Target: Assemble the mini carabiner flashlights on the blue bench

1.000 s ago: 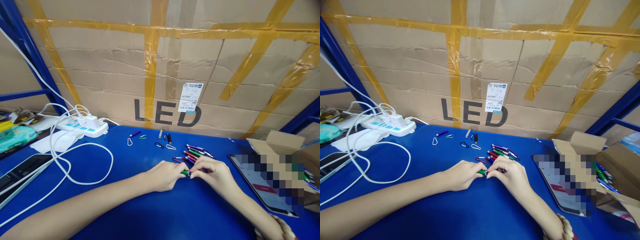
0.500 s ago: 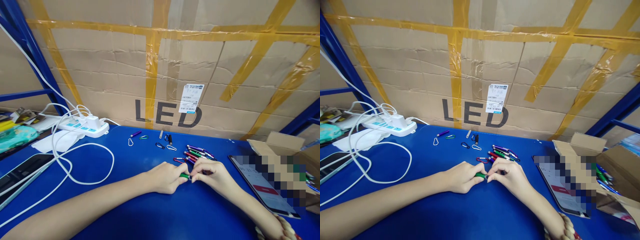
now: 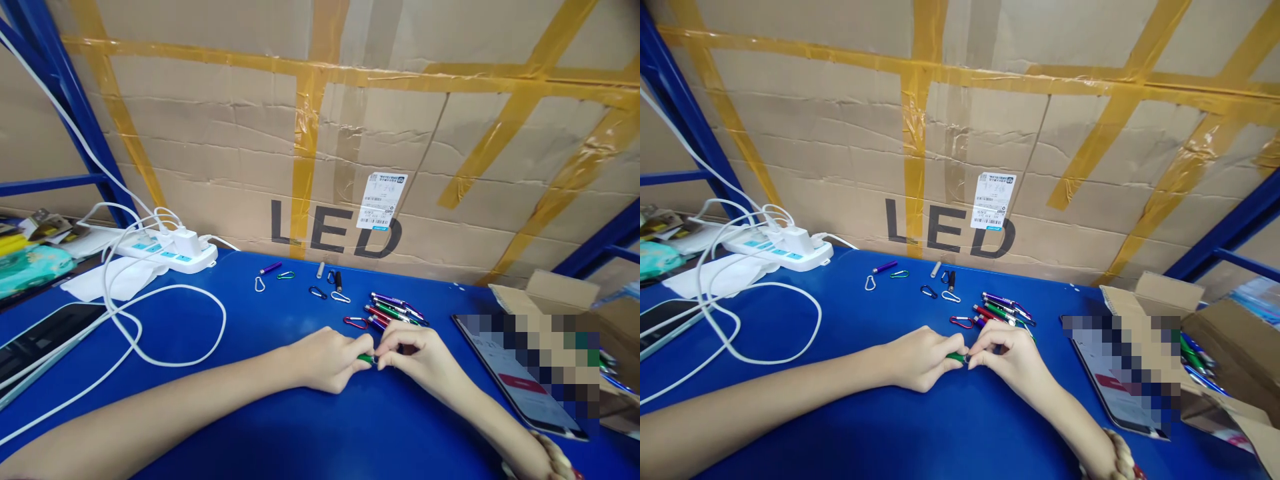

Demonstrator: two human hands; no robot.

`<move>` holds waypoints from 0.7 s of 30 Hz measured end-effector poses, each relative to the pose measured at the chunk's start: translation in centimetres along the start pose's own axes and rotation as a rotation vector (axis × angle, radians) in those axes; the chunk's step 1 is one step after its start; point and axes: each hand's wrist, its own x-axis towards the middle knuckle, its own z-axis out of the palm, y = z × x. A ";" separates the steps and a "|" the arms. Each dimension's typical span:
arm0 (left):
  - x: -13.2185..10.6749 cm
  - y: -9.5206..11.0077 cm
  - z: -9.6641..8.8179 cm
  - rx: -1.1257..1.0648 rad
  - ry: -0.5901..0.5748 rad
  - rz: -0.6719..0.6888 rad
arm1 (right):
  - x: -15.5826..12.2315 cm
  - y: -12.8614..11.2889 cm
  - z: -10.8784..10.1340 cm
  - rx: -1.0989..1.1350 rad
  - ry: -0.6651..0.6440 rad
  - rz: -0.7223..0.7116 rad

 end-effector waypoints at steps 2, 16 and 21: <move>-0.1 0.0 0.2 0.019 0.022 0.016 | 0.0 -0.2 0.0 -0.007 0.006 0.003; 0.1 0.1 0.1 0.080 0.104 0.007 | 0.0 -0.4 0.3 0.205 -0.010 0.404; 0.1 -0.1 0.3 0.127 0.108 0.044 | -0.3 -0.7 0.2 0.361 -0.084 0.669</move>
